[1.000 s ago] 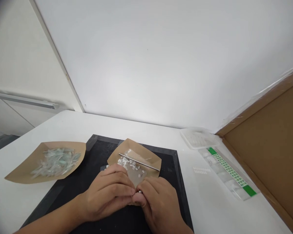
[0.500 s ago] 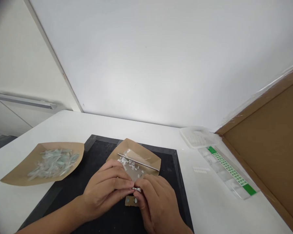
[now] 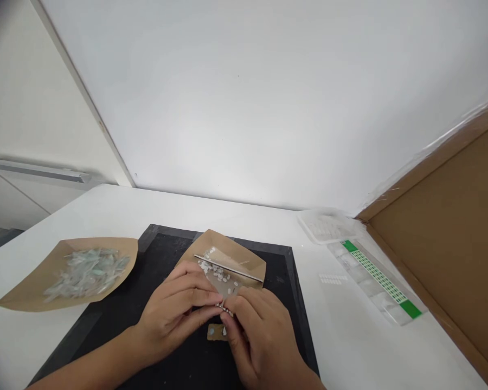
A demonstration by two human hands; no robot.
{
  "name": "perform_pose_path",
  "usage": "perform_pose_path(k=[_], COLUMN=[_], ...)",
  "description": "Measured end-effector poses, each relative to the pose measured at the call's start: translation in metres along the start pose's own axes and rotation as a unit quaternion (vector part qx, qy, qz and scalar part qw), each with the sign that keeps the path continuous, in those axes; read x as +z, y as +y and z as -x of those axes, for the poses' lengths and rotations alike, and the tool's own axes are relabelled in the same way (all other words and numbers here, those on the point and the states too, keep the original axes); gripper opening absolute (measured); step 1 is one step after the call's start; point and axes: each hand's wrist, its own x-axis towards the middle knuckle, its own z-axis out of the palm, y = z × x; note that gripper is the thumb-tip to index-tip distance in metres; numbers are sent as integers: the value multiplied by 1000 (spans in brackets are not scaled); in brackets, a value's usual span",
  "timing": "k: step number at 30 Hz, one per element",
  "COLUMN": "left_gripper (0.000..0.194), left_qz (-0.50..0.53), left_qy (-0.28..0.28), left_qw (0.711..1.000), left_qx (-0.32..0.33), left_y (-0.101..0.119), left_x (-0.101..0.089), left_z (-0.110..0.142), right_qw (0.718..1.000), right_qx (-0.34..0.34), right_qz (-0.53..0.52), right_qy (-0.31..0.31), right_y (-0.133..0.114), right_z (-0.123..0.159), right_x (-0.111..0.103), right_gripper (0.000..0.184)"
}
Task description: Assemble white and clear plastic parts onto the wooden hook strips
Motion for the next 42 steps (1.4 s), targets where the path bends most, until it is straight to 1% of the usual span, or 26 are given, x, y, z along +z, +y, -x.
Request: perform_pose_path(k=[6,10,17,22,29,34,38,42], left_gripper=[25,24,19,16,15,12,16,19], left_qz=[0,1,-6,5,26,42,43,43], left_qy=[-16,-13,30,31,28,31,28,11], left_qw=[1000,1000,1000,999,999,998,998,998], left_qx=[6,10,-8,-13,-25,-32,-32,-33], left_y=[0,1,3,4,4,4,4,8], left_x=[0,-1,-1,0,0,1,1,-3], left_z=[-1,-2,-4,-4,-3,-4,-4,-6], right_qw=[1000,999,1000,998,998,999,1000,999], right_qx=[-24,-33,7,39,40,26,3,-4], right_qz=[12,25,-13,-37,-39,5,27,42], right_qy=[7,14,2,-23,-32,-20,-2,23], right_y=[2,4,4,0,-3,-6,-3,-3], right_z=[1,3,9,11,10,8,7,6], right_x=[1,4,8,8,8,7,8,8], right_gripper=[13,14,17,23,23,22,18,18])
